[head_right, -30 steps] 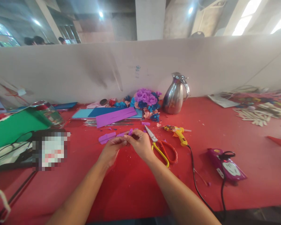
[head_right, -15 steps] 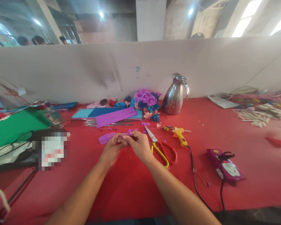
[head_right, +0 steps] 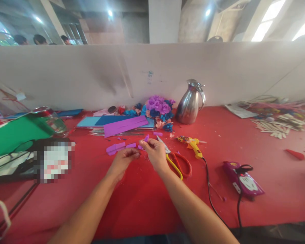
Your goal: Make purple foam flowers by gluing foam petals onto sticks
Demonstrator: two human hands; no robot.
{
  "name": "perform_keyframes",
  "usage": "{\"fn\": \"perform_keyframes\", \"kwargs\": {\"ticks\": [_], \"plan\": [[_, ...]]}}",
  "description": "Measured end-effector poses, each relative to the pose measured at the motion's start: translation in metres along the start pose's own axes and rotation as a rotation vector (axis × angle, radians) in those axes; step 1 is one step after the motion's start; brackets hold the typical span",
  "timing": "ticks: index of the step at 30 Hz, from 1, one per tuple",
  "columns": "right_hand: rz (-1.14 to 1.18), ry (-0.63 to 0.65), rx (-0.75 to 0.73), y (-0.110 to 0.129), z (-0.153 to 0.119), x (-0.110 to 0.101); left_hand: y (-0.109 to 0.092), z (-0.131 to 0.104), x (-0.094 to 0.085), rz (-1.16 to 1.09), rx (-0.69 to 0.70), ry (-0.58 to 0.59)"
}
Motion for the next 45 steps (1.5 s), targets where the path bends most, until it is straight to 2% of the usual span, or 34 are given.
{"fn": "perform_keyframes", "kwargs": {"ticks": [5,19,29,34,37,40,45], "plan": [[-0.001,0.01,-0.028,0.0,-0.003,0.003,0.001,0.001,-0.003,-0.01,0.046,-0.078],[-0.02,0.014,-0.071,0.005,-0.006,0.01,0.004,0.001,0.002,-0.168,-0.018,-0.08],[-0.1,0.025,-0.157,0.0,-0.012,0.016,0.006,0.003,0.007,-0.321,-0.03,-0.027],[-0.114,0.063,-0.223,0.014,-0.013,0.018,0.009,0.004,0.008,-0.387,-0.031,0.033],[-0.098,0.106,-0.213,0.018,-0.013,0.021,0.008,0.003,0.011,-0.399,-0.027,0.081],[-0.127,0.13,-0.184,0.012,-0.015,0.024,0.006,0.002,0.017,-0.424,-0.023,0.117],[-0.174,0.067,-0.206,-0.002,-0.018,0.025,0.007,0.0,0.02,-0.497,-0.076,0.061]]}}
Point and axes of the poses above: each hand's wrist, its own z-axis towards the middle knuckle, its own x-axis out of the palm, y = z × x, the point moved 7 cm from there along z, towards the middle knuckle, and after that the axes turned 8 degrees about z, right-handed, at the moved point
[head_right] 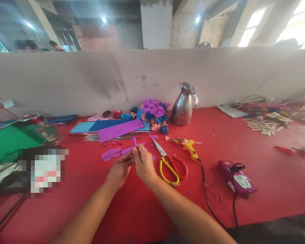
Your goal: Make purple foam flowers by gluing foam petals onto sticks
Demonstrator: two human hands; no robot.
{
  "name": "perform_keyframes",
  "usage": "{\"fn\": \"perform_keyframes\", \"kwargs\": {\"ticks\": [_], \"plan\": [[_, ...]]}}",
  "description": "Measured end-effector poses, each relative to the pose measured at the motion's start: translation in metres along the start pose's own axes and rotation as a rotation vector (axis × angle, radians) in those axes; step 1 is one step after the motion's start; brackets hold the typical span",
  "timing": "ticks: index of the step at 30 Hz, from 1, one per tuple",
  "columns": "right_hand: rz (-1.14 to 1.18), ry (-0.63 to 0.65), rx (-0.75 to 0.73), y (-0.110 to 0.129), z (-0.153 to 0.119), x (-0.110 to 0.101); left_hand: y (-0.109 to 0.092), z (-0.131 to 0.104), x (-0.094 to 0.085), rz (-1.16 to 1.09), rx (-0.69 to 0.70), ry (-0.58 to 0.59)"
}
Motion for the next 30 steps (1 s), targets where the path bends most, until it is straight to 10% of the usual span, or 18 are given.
{"fn": "perform_keyframes", "kwargs": {"ticks": [30], "plan": [[0.18,-0.034,0.096,-0.014,0.0,0.0,0.0,0.001,-0.006,0.041,-0.016,0.031]]}}
Point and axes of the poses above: each hand's wrist, its own z-axis towards the middle knuckle, its own x-axis out of the palm, y = z × x, the point moved 7 cm from there along z, towards the middle knuckle, and after that the axes turned 8 degrees about z, right-handed, at the moved point
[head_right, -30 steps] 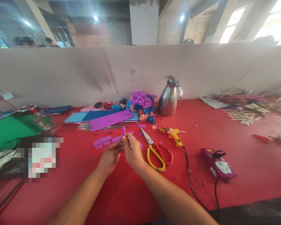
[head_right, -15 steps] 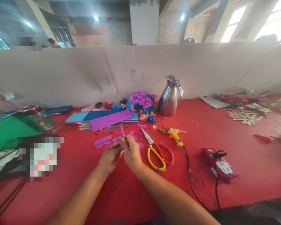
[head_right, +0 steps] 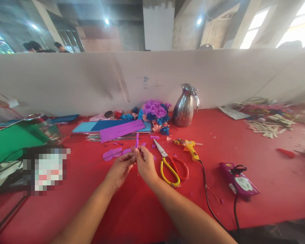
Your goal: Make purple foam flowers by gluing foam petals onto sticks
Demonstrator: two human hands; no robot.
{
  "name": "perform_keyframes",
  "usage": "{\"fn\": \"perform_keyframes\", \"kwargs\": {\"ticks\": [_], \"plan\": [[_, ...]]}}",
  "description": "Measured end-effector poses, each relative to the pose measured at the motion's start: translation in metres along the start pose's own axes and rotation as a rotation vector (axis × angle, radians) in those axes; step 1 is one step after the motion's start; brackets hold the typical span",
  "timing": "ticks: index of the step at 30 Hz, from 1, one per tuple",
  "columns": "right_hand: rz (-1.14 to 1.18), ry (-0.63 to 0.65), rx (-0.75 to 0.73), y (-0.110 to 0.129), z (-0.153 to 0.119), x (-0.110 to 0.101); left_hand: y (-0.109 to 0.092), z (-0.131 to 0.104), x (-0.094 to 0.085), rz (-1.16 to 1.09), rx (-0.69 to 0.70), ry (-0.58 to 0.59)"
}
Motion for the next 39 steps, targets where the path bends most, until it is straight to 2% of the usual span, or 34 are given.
{"fn": "perform_keyframes", "kwargs": {"ticks": [6,13,21,32,39], "plan": [[0.067,0.018,0.014,0.005,0.0,0.0,-0.002,-0.001,-0.002,-0.014,-0.009,-0.024],[0.08,-0.034,0.037,0.008,0.003,-0.005,0.0,0.0,-0.004,0.006,-0.019,-0.056],[0.051,-0.034,0.009,0.019,0.004,-0.008,-0.004,-0.001,0.001,0.047,0.002,-0.023],[0.021,-0.008,0.062,0.007,0.002,-0.003,-0.002,0.001,-0.005,0.004,0.013,-0.072],[0.065,0.009,0.061,0.008,0.001,-0.001,-0.005,0.0,-0.006,-0.02,0.027,-0.061]]}}
Point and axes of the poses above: each hand's wrist, its own z-axis towards the middle knuckle, its own x-axis out of the palm, y = z × x, the point moved 7 cm from there along z, towards the middle knuckle, and after that the axes turned 8 degrees about z, right-handed, at the moved point
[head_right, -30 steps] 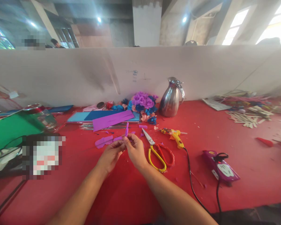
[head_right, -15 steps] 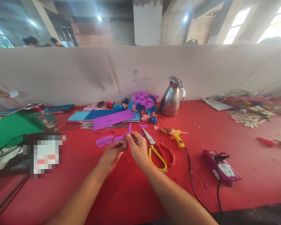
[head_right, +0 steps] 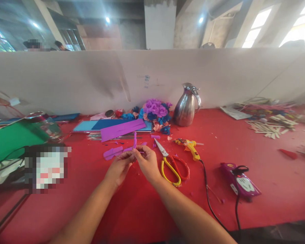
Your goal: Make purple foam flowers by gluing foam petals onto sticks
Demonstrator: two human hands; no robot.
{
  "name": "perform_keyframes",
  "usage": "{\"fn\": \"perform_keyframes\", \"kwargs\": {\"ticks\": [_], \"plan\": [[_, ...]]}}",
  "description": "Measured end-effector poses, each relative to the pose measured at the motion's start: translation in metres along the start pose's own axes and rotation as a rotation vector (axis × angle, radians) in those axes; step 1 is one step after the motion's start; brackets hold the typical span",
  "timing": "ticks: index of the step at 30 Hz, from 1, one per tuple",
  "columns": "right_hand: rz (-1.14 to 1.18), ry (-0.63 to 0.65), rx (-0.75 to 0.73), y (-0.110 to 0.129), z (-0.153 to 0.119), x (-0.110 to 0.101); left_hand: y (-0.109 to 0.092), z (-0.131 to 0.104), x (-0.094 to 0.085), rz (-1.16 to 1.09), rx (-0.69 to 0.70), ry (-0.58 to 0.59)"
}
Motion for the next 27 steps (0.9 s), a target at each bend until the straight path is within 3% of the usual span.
{"fn": "perform_keyframes", "kwargs": {"ticks": [13,27], "plan": [[-0.058,0.015,0.001,-0.008,0.001,-0.001,-0.001,0.003,-0.005,-0.065,0.022,-0.081],[0.03,-0.047,-0.008,0.005,0.006,-0.006,0.004,0.001,-0.002,0.019,-0.038,-0.036]]}}
Point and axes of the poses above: each hand's wrist, its own z-axis towards the middle knuckle, its own x-axis out of the palm, y = z × x, the point moved 7 cm from there along z, towards the middle knuckle, and after that the axes turned 8 degrees about z, right-handed, at the moved point
